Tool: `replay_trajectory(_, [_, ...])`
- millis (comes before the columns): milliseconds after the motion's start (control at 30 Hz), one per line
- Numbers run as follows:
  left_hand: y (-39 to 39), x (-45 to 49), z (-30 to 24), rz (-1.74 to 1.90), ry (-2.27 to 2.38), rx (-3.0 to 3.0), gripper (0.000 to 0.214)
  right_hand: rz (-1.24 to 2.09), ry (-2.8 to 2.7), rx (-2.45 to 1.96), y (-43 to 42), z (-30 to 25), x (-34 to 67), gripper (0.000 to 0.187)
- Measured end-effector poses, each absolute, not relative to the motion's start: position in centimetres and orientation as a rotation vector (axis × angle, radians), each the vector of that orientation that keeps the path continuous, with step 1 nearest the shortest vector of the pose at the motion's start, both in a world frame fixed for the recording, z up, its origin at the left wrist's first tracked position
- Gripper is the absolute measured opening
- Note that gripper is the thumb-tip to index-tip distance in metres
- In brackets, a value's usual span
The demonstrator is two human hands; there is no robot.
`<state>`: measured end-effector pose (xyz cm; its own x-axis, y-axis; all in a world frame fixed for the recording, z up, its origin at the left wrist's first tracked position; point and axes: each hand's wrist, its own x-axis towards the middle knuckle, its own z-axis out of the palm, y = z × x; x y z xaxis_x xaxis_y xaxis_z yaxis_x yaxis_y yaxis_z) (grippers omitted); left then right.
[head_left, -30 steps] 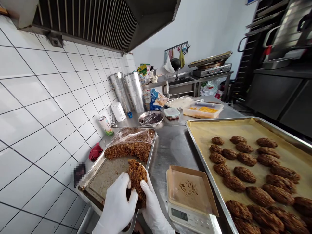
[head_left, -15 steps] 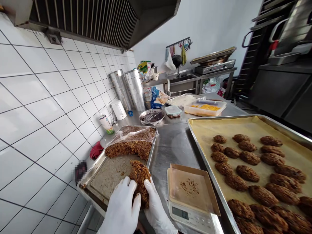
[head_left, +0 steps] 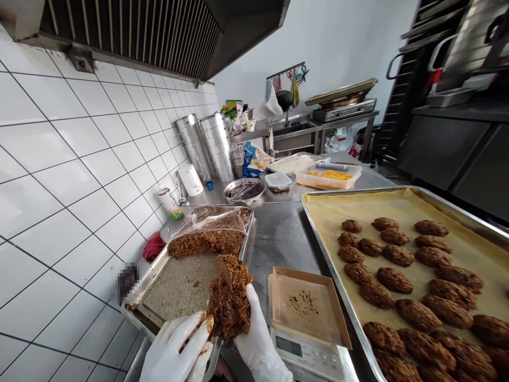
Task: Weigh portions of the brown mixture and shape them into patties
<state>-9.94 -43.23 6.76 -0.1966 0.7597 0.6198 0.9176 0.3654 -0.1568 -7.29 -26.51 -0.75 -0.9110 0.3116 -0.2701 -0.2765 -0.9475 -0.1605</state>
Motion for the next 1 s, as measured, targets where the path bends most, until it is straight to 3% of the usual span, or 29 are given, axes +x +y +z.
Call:
replay_trajectory(233, [-41.7, -7.1, 5.6, -1.316, -2.195, -0.969, 0.019, 2.836, -0.179, -0.422, -26.7, -0.6, -7.1, 0.051])
replay_trajectory(400, [-40.3, -7.0, 5.1, -1.616, -2.262, -0.836, 0.033, 2.838, -0.151, -0.386, -27.1, 0.5, -6.6, 0.047])
replay_trajectory(633, [-39.8, -8.3, 4.6, -1.553, -2.359, -0.872, 0.039, 2.943, -0.13, -0.405, -27.9, 1.0, -6.5, 0.032])
replay_trajectory(767, [-39.5, -8.5, 5.3, -1.475, -2.401, -0.871, 0.042, 2.989, -0.201, -0.383, -28.1, 0.4, -6.6, 0.037])
replay_trajectory(900, [-39.7, -8.6, 6.4, -1.29, -2.552, -0.882, 0.02, 2.983, -0.262, -0.377, -28.2, 0.4, -6.7, 0.04])
replay_trajectory(1000, [-40.0, -8.7, 6.8, -1.211, -2.544, -1.019, 0.022, 2.997, -0.237, -0.364, -28.2, 0.7, -6.7, 0.04])
